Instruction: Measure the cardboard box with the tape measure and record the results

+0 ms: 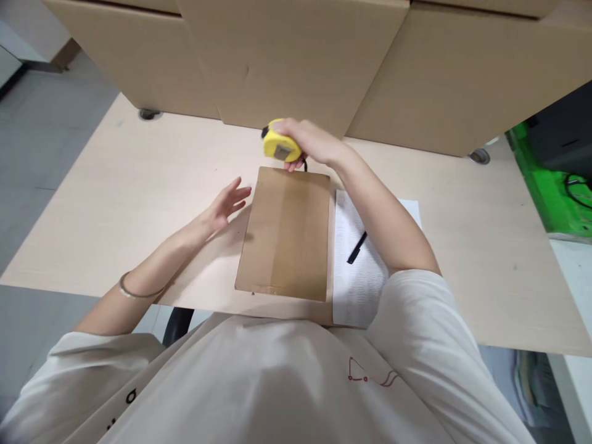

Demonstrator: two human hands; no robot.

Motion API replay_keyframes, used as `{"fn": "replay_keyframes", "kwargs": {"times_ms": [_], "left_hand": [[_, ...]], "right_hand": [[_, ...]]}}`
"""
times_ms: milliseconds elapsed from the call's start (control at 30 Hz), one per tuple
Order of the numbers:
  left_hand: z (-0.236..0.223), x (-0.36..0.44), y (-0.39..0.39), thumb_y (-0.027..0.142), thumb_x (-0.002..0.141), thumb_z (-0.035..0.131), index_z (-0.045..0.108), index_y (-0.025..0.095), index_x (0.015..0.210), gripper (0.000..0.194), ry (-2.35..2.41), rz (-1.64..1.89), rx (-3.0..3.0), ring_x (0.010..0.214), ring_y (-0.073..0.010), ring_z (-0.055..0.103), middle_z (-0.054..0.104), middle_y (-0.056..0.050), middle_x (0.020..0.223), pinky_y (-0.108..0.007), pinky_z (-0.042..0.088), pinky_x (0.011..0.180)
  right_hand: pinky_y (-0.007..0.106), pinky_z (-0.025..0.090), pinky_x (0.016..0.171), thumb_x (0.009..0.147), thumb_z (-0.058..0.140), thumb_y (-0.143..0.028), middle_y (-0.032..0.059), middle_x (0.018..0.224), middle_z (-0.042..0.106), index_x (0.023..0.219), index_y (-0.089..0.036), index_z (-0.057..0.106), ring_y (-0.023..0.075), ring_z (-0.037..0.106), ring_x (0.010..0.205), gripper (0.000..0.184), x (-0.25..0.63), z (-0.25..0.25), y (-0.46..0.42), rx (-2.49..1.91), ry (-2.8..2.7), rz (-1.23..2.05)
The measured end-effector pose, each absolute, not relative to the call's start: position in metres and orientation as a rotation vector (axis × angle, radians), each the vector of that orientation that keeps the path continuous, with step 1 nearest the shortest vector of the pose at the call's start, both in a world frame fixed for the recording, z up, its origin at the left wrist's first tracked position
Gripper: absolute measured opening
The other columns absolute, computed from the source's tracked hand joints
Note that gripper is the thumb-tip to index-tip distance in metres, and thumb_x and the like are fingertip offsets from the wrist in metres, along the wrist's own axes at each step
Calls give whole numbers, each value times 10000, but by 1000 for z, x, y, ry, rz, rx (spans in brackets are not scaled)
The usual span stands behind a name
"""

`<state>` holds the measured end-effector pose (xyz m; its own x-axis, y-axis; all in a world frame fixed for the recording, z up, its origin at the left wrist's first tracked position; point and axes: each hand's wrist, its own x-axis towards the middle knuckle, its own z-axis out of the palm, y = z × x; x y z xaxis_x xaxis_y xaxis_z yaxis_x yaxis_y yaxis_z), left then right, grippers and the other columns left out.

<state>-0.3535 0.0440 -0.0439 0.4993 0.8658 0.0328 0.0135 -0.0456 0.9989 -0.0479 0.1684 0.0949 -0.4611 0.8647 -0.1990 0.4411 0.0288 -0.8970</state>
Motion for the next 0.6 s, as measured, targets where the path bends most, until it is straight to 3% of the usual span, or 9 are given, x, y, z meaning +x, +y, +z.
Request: {"fn": "replay_keyframes", "kwargs": {"times_ms": [67,167,267,367,467,533,600], "left_hand": [[-41,-364,12,867,642,1171,177,548,2014,1725,658,677,1685,1985,-568,122,217,-87,2136,-823,182,1603],[-37,-368,-20,677,615,1259,20,677,1978,1842,645,585,1874,2003,-511,41,41,29,2157,-789,188,1624],[-36,-373,-28,613,612,1274,152,674,1976,1768,758,649,1880,1983,-518,193,164,-8,2143,-790,286,1606],[-38,-380,-19,644,631,1255,488,580,1918,1500,885,791,1731,1854,-550,507,495,-106,2023,-808,478,1506],[-40,-375,-4,822,856,1076,720,444,1784,1063,1066,1062,1497,1753,-475,662,748,-129,1817,-695,569,1466],[-39,-363,10,957,1041,803,705,426,1782,917,1186,1279,1363,1827,-406,583,719,-94,1853,-596,544,1494],[-35,-350,27,1036,1119,543,629,448,1810,912,1226,1384,1252,1889,-379,492,637,-53,1924,-547,554,1480]], "right_hand": [[306,610,736,1206,618,-513,57,940,794,973,-247,697,219,786,769,363,-29,89,171,-1334,-1771,1372],[305,603,711,1213,626,-559,60,950,794,1002,-251,709,214,782,753,382,-8,79,171,-1456,-1696,1355],[285,561,660,1188,696,-541,60,900,779,972,-245,735,203,751,743,368,5,72,165,-1547,-1721,1327],[253,559,624,1181,713,-514,63,861,751,971,-241,733,198,720,745,345,16,74,157,-1611,-1585,1266],[225,550,561,1222,589,-486,55,865,721,1076,-254,707,192,695,719,298,27,83,142,-1633,-1328,1268],[235,576,555,1249,459,-476,68,889,731,1081,-256,683,193,703,709,356,33,90,124,-1623,-1236,1302],[263,606,574,1252,384,-451,108,881,753,1034,-240,694,208,731,718,434,37,95,99,-1615,-1207,1359]]}}
